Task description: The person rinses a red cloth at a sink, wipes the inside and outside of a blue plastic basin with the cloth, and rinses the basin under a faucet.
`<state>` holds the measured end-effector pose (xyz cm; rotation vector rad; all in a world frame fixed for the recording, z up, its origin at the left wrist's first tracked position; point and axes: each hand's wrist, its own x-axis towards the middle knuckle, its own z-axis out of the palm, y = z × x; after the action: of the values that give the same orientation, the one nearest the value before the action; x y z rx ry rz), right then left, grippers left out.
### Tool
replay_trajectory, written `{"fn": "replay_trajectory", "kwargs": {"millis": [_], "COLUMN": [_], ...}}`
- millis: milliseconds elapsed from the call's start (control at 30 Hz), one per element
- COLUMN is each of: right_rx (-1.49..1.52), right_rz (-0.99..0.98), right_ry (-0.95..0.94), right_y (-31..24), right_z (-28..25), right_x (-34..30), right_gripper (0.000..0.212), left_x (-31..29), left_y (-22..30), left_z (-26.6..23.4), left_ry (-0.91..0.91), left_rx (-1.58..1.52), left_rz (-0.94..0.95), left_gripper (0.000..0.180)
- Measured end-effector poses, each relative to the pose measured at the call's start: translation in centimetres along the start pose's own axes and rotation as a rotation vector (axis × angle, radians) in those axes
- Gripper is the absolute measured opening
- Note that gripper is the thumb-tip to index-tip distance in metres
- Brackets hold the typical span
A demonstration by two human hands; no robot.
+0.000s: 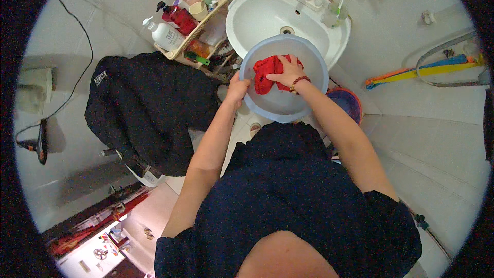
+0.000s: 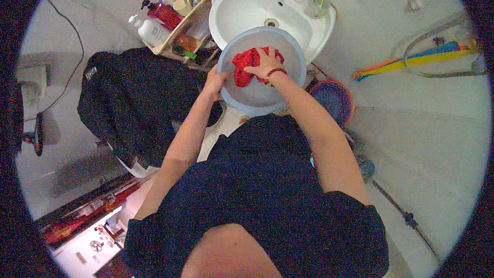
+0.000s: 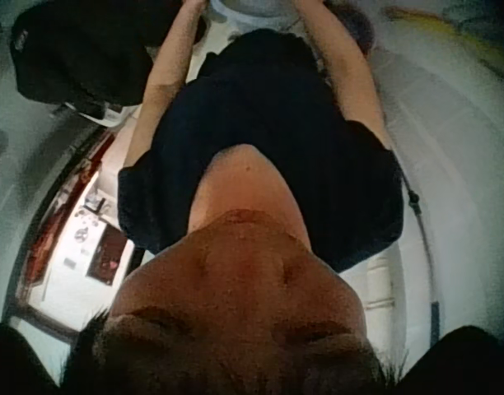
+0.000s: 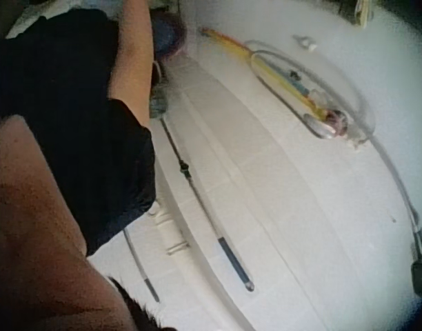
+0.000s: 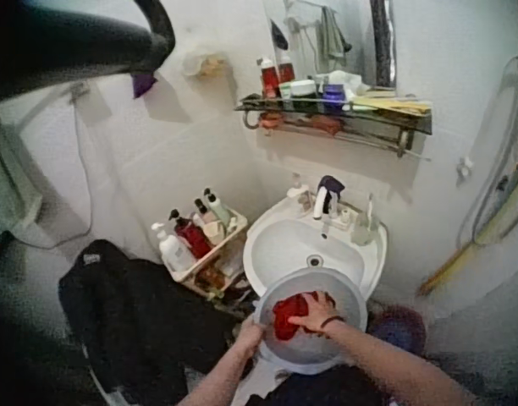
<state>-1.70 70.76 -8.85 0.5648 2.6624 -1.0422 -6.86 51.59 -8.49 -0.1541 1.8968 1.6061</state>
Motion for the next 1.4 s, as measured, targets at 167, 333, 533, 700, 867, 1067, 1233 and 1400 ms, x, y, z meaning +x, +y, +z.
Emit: {"fn": "replay_trajectory", "kwargs": {"millis": [167, 333, 533, 700, 867, 1067, 1233, 1400], "right_rx": [-0.036, 0.030, 0.344, 0.506, 0.597, 0.580, 0.437, 0.607], "right_rz": [0.059, -0.191, -0.673, -0.275, -0.030, -0.311, -0.394, -0.078], "right_ry": [0.199, 0.136, 0.230, 0.541, 0.698, 0.102, 0.177, 0.486], "right_y": [-2.7, -2.9, -4.5, -4.6, -4.0, -3.1, -3.0, -3.0], "right_z": [1.5, 3.0, 4.8, 5.8, 4.8, 4.6, 5.5, 5.6], "right_x": [1.7, 3.7, 0.2, 3.8, 5.8, 2.5, 0.7, 4.6], "right_gripper": [0.059, 0.020, 0.013, 0.015, 0.017, 0.033, 0.026, 0.025], "left_x": [-0.4, -1.6, -0.6, -1.4, -2.3, -1.4, -2.4, -3.0], "left_y": [-0.1, 0.9, -0.9, 0.5, -0.3, -0.1, -0.1, -0.6], "left_z": [0.6, 1.7, 1.2, 1.7, 1.9, 1.8, 2.3, 2.0], "left_ry": [0.015, -0.032, -0.044, -0.112, -0.071, -0.072, 0.004, -0.045], "left_rx": [0.069, 0.114, -0.047, 0.060, 0.032, -0.065, 0.012, 0.068], "left_rz": [0.015, 0.071, 0.070, 0.006, 0.042, 0.037, 0.039, 0.033], "left_gripper": [0.046, 0.046, 0.047, 0.049, 0.049, 0.051, 0.048, 0.043]}}
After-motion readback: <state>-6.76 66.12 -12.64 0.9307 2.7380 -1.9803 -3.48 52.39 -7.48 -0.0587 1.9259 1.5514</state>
